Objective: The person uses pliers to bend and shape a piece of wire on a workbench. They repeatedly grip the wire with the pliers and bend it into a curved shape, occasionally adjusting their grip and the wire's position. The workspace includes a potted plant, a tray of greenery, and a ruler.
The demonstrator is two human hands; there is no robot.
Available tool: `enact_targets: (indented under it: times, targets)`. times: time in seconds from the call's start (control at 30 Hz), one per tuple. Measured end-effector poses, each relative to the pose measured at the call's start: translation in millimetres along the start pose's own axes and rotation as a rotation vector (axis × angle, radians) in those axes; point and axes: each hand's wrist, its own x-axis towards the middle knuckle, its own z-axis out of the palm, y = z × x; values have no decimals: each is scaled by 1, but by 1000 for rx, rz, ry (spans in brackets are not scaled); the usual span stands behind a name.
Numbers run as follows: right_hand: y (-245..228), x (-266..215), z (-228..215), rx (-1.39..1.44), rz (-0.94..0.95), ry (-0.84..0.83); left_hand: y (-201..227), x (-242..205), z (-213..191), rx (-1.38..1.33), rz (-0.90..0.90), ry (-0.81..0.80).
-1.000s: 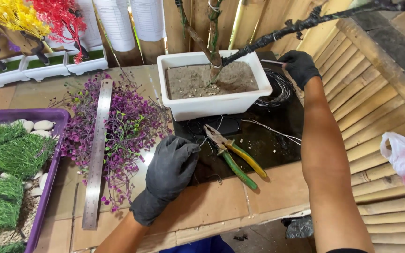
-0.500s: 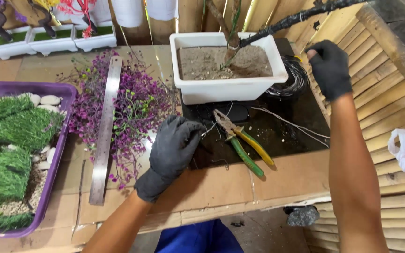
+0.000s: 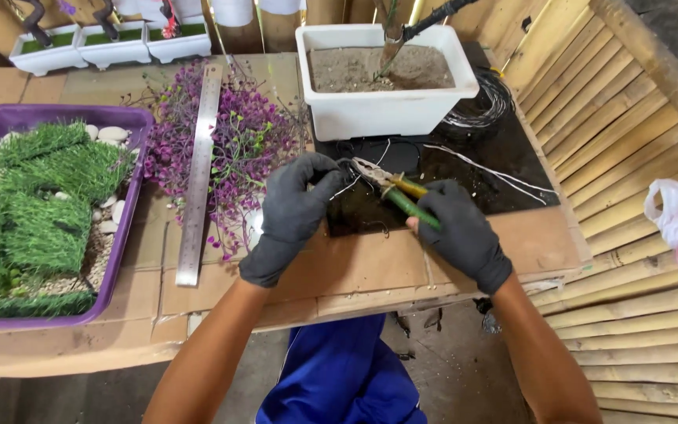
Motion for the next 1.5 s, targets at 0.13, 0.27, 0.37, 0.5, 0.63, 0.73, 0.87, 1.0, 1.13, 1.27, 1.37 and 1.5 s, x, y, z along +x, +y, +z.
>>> enact_targets:
  times: [0.13,0.27,0.37,0.5,0.63,0.73,0.87,1.0,1.13,1.27,1.37,1.5]
  targets:
    - [-10,-5,-17,163,88,29,-27,12,-1,313,-9,-37]
    - [8,-10,-6,249,186,164,-26,32,5,610,-47,-158]
    - [13,-20,-4,357,304,220,-21,27,7,731,140,-151]
    - [22,-28,1,508,397,292,9,6,2,891,408,-185]
    - [-4,-29,-12,692,307,376,-31,9,27,1005,385,-215]
    - [0,-35,-3,784,184,427,-50,10,35,997,566,-115]
    - [1,-42,6,1176,45,456,-28,23,23,963,601,9]
    - [11,-42,9,1495,-334,306,8,34,4,670,419,22]
    - [-10,-54,6,1435,-295,345,29,20,-6,115,84,-9]
    - [-43,-63,-1,1170,-108,365,45,1,-9,-509,-210,46]
    - [-61,-68,-6,1040,-36,304,54,-11,-9,-572,-194,55]
    - [-67,-69,-6,984,-48,262,64,-29,-9,-474,-67,62]
